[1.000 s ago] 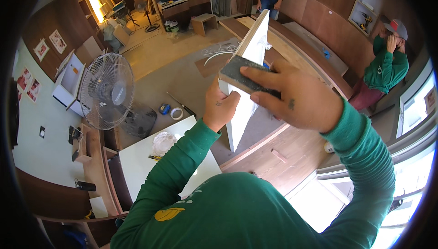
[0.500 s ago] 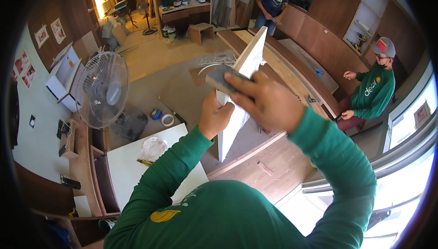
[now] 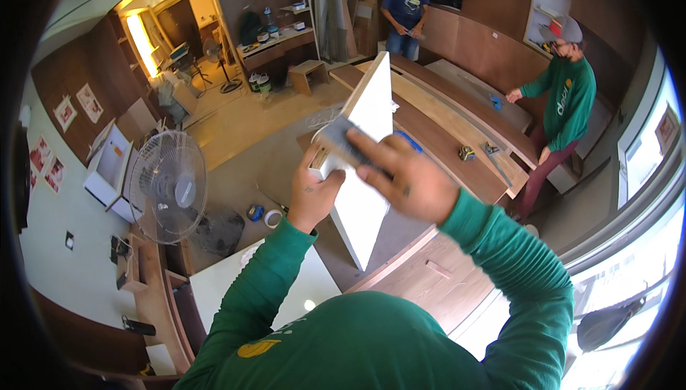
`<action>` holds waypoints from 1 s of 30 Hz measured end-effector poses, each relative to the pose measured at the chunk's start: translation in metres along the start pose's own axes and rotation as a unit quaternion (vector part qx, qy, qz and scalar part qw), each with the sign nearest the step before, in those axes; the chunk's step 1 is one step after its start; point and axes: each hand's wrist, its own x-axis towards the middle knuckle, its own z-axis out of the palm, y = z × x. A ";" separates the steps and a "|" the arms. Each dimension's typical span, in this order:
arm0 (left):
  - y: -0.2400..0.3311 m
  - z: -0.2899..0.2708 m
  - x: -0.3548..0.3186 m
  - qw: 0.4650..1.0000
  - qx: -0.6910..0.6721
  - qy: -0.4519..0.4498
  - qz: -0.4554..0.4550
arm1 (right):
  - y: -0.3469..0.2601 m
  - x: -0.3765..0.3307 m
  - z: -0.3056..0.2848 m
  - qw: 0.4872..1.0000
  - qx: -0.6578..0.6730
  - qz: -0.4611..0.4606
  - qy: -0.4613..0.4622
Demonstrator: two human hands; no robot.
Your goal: The person uses a file and then a sanding block to smooth the edges of a white wooden board before placing it on a work table.
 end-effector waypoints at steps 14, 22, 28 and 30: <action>0.009 -0.006 0.006 0.994 -0.008 -0.083 -0.069 | 0.092 0.080 0.064 0.962 0.086 -0.049 0.253; 0.001 -0.018 0.001 0.996 0.002 -0.053 -0.072 | 0.065 0.029 0.107 0.968 0.067 -0.092 0.223; 0.019 -0.013 0.009 0.991 0.025 -0.082 -0.104 | 0.100 0.113 0.046 0.968 0.099 0.041 0.226; 0.015 -0.016 0.006 0.993 -0.002 -0.066 -0.097 | 0.082 0.085 0.063 0.978 0.076 0.014 0.192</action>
